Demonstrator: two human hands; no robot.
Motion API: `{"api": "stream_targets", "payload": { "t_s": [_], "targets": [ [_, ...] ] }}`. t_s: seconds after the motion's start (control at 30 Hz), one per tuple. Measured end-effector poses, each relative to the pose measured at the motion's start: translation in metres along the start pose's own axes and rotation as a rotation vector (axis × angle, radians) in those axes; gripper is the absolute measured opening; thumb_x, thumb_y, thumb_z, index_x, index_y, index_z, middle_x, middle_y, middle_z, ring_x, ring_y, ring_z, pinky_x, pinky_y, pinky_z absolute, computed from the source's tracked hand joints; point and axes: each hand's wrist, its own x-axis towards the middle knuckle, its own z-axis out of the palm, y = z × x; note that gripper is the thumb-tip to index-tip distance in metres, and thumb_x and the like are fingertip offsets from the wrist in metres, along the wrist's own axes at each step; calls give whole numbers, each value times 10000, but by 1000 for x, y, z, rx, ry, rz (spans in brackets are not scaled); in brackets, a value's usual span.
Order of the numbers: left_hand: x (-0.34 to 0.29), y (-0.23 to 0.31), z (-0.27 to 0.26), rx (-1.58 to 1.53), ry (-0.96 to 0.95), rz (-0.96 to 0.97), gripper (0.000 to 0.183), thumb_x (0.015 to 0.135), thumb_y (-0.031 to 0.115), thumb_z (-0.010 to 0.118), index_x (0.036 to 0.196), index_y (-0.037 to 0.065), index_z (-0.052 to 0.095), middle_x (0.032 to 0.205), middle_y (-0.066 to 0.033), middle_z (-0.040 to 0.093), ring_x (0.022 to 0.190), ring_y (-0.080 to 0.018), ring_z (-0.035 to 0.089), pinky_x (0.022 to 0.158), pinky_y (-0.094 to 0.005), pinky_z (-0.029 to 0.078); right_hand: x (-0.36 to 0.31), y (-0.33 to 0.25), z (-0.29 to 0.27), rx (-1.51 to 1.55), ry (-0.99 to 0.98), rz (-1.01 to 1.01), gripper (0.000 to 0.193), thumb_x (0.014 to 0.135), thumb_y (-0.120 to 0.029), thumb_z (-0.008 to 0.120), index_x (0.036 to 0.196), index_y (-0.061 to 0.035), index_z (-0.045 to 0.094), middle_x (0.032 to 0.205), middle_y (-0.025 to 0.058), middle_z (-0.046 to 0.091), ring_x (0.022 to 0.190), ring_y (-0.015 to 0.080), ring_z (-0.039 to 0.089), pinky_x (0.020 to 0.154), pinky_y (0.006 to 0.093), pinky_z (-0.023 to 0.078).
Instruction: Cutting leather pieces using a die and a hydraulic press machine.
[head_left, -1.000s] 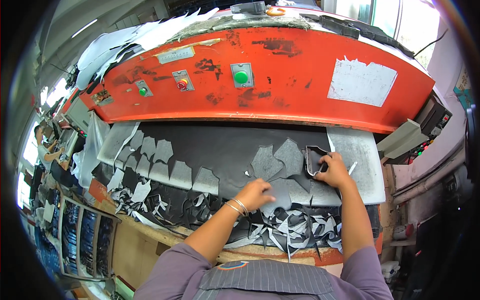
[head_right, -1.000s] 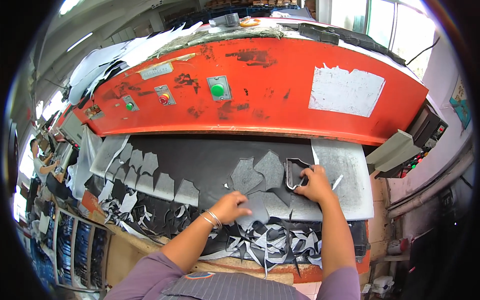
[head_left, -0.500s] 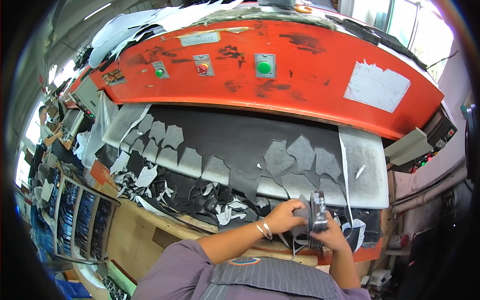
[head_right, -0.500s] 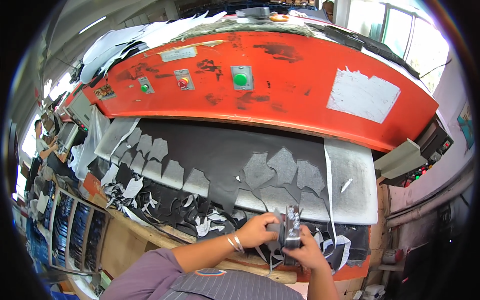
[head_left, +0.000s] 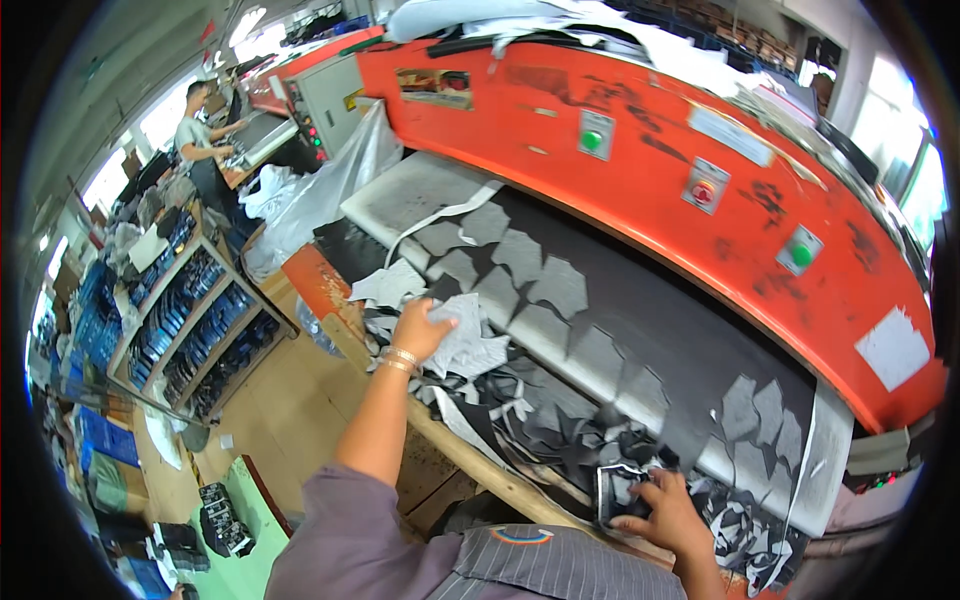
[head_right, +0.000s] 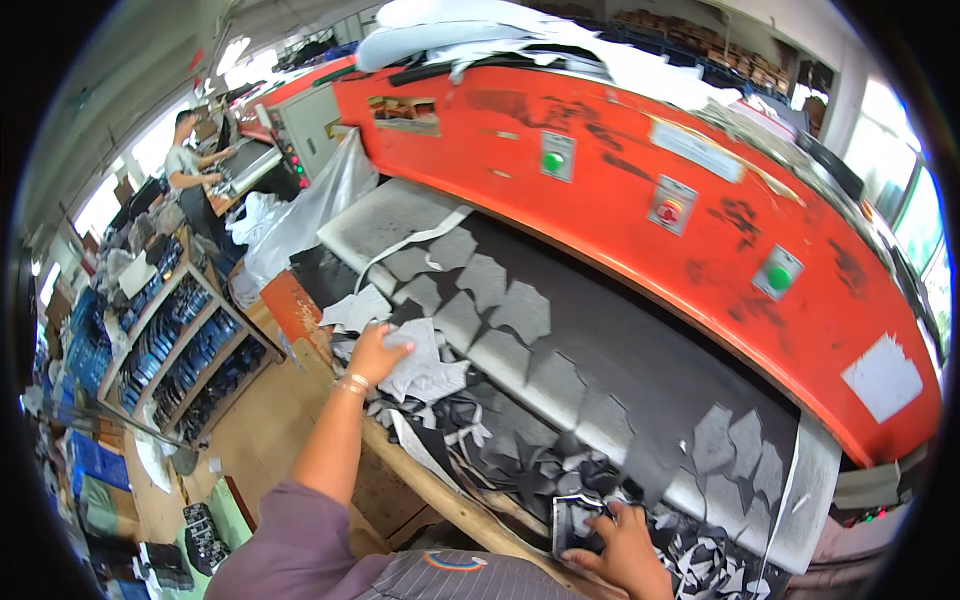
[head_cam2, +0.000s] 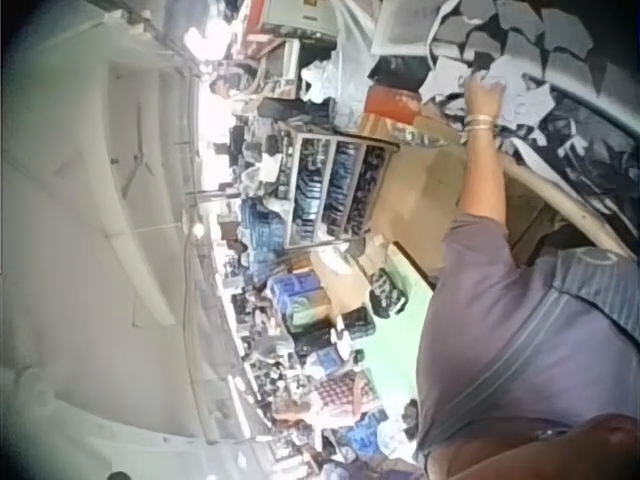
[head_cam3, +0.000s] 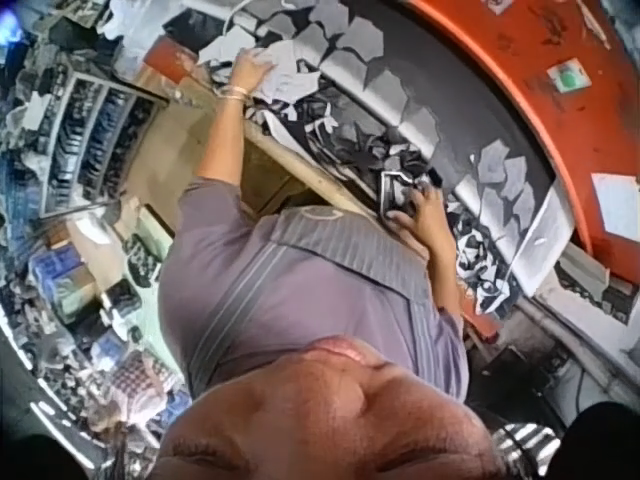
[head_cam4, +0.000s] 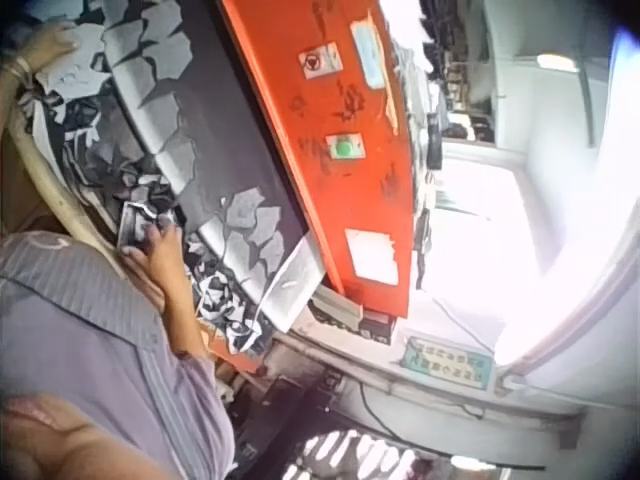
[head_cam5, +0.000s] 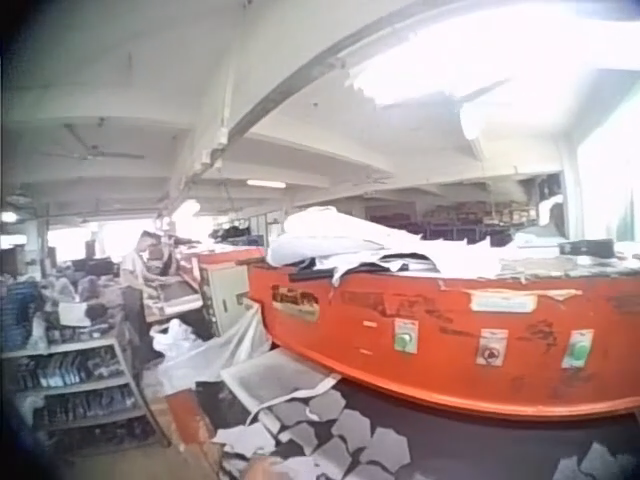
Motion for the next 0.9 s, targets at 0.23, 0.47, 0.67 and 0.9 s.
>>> {"api": "stream_targets", "payload": {
  "t_s": [0.23, 0.47, 0.67, 0.9],
  "targets": [
    [50, -50, 8, 247, -83, 139, 466, 688, 332, 792, 1062, 93, 649, 1125, -131, 626, 1064, -320, 571, 896, -465, 422, 188, -132, 24, -88, 39, -357, 504, 761, -331, 739, 1165, -66, 598, 1329, 169, 497, 1202, 333, 484, 989, 416, 409],
    [117, -100, -61, -310, -74, -203, 540, 728, 227, 780, 1154, -37, 579, 1068, -237, 648, 1025, -286, 627, 875, -373, 483, 284, -158, 115, -291, -82, -316, 610, 773, -297, 715, 1306, -89, 503, 1412, 152, 442, 1318, 324, 405, 1015, 428, 392],
    [160, -169, -59, 422, -350, -161, 717, 678, 505, 745, 1225, 61, 608, 1177, -194, 631, 1111, -347, 593, 957, -435, 443, 300, -153, 120, -148, -127, -253, 533, 806, -305, 674, 1279, -100, 540, 1375, 120, 501, 1264, 278, 480, 984, 413, 429],
    [155, -180, -77, -215, -31, -162, 567, 700, 244, 812, 1172, 10, 603, 1132, -136, 645, 1046, -263, 619, 902, -381, 473, 310, -140, 135, -49, 34, -356, 290, 839, -188, 606, 1110, -95, 651, 1122, 111, 660, 1008, 275, 640, 841, 374, 515]
  ]
}}
